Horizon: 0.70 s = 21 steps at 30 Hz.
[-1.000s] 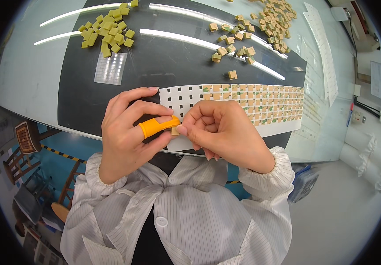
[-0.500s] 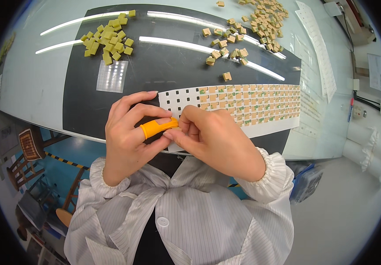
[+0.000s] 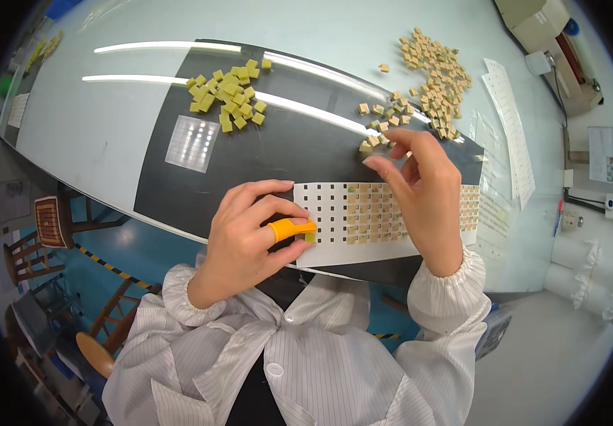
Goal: Manually inserting small plastic electronic components into a perforated grid panel at a factory workstation.
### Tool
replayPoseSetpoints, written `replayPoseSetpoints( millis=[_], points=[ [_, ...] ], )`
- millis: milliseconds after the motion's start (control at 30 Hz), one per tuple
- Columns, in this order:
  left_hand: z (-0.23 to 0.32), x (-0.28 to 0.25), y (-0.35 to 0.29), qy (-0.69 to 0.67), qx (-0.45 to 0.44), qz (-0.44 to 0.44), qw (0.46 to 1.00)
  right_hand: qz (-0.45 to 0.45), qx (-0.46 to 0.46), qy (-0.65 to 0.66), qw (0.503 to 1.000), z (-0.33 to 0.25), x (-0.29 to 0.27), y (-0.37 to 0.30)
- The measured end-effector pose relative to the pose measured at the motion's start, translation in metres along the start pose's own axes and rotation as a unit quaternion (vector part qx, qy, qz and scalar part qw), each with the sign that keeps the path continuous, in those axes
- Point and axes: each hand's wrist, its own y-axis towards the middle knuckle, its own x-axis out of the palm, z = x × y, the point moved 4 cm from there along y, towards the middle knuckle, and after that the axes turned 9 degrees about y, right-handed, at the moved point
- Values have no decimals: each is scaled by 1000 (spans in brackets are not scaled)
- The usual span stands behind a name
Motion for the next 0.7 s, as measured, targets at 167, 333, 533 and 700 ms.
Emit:
replayPoseSetpoints(
  millis=[167, 333, 533, 700],
  points=[
    [0, 0, -1, -9, 8, 6, 1000, -33, -120, -65, 990, -24, 13, 28],
    [0, 0, 0, -18, 9, 6, 1000, -126, -176, -64, 974, -31, 56, 58],
    [-1, 1, 0, -27, 8, 15, 999, -161, -218, -75, 960, -35, 82, 77],
    [-2, 1, 0, -26, 7, 18, 999, -170, -219, -68, 958, -39, 89, 86]
  ],
)
